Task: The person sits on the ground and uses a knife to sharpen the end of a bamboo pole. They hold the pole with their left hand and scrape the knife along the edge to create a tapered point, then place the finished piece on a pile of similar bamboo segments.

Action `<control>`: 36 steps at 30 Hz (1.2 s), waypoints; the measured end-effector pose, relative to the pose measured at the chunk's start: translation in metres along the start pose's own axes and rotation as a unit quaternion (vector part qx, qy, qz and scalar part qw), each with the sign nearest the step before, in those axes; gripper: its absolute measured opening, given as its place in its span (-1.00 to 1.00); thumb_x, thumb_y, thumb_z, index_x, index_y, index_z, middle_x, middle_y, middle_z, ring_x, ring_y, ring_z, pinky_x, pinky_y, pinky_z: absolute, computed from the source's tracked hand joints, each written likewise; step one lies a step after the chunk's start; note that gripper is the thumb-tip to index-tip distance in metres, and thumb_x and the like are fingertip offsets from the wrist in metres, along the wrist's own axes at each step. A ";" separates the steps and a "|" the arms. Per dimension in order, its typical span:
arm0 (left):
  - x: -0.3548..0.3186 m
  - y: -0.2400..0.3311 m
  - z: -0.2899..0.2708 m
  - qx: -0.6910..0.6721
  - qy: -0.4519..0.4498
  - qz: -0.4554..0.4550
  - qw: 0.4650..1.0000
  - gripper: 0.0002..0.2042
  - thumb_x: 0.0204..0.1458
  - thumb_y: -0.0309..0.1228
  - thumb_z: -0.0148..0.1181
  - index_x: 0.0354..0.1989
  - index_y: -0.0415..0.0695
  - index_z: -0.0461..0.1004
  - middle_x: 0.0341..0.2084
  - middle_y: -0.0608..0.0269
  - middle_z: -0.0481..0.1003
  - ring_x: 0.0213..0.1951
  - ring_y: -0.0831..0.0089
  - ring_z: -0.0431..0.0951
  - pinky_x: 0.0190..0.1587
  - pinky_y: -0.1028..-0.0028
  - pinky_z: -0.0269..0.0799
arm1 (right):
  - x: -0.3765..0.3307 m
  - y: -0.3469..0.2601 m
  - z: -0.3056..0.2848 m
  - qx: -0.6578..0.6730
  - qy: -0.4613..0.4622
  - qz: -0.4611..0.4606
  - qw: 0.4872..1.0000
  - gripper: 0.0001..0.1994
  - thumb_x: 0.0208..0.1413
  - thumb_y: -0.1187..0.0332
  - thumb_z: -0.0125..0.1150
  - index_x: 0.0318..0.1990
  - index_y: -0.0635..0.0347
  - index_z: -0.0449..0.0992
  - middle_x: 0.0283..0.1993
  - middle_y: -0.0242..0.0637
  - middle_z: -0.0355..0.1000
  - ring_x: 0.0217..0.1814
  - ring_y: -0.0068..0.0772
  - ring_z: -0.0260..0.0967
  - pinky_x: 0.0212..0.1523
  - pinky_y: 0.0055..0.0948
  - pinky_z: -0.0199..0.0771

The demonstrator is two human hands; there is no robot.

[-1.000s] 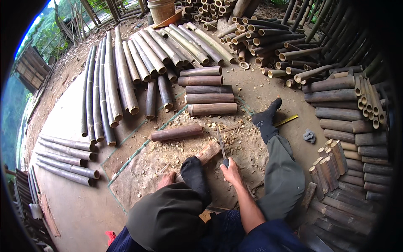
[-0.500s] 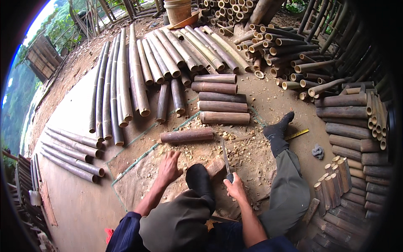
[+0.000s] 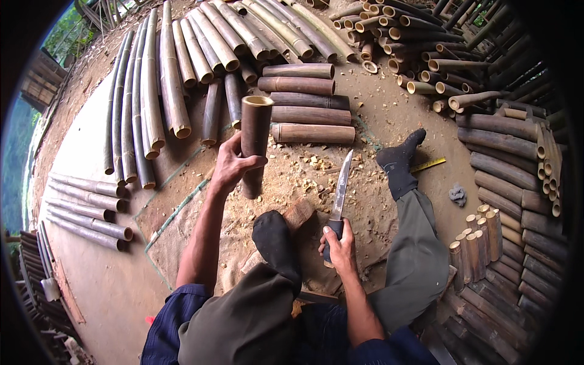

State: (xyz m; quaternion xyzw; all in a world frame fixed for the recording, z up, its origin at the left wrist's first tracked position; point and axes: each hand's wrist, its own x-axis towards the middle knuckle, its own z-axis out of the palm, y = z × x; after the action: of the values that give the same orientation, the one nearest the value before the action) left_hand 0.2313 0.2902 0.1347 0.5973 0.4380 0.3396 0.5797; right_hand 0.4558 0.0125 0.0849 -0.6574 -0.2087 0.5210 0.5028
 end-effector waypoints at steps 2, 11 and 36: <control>-0.028 0.013 0.008 -0.198 0.015 0.012 0.980 -0.38 -0.13 -0.34 0.56 0.15 -0.23 0.46 -0.09 0.24 0.56 -0.05 0.40 0.57 0.05 0.36 0.50 | -0.001 -0.005 0.007 -0.046 -0.001 -0.012 0.999 -0.75 0.36 0.29 0.26 -0.01 0.15 0.33 -0.46 -0.32 0.41 -0.62 -0.48 0.42 -0.62 -0.44 0.45; -0.116 -0.058 0.040 -0.397 0.250 -0.107 0.877 -0.49 0.03 -0.44 0.56 0.12 -0.16 0.43 -0.13 0.27 0.54 -0.08 0.33 0.61 0.06 0.21 0.57 | -0.018 0.017 0.011 -0.350 0.026 -0.158 0.923 -0.61 0.34 0.11 0.26 0.09 0.21 0.38 -0.21 0.12 0.55 -0.21 0.33 0.53 -0.22 0.08 0.50; -0.143 -0.043 0.027 -0.316 0.339 -0.024 0.886 -0.61 -0.06 -0.58 0.60 -0.05 -0.30 0.57 -0.20 0.16 0.65 -0.20 0.39 0.68 -0.01 0.35 0.63 | -0.062 -0.099 0.061 -0.358 -0.021 -0.246 0.900 -0.68 0.39 0.17 0.22 0.01 0.23 0.35 -0.31 0.16 0.59 -0.23 0.35 0.60 -0.30 0.13 0.56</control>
State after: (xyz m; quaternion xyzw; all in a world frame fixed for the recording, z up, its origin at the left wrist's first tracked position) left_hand 0.1955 0.1458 0.1038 0.2202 0.4920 0.6277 0.5616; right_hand 0.4026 0.0305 0.2045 -0.7100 -0.5468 0.2842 0.3409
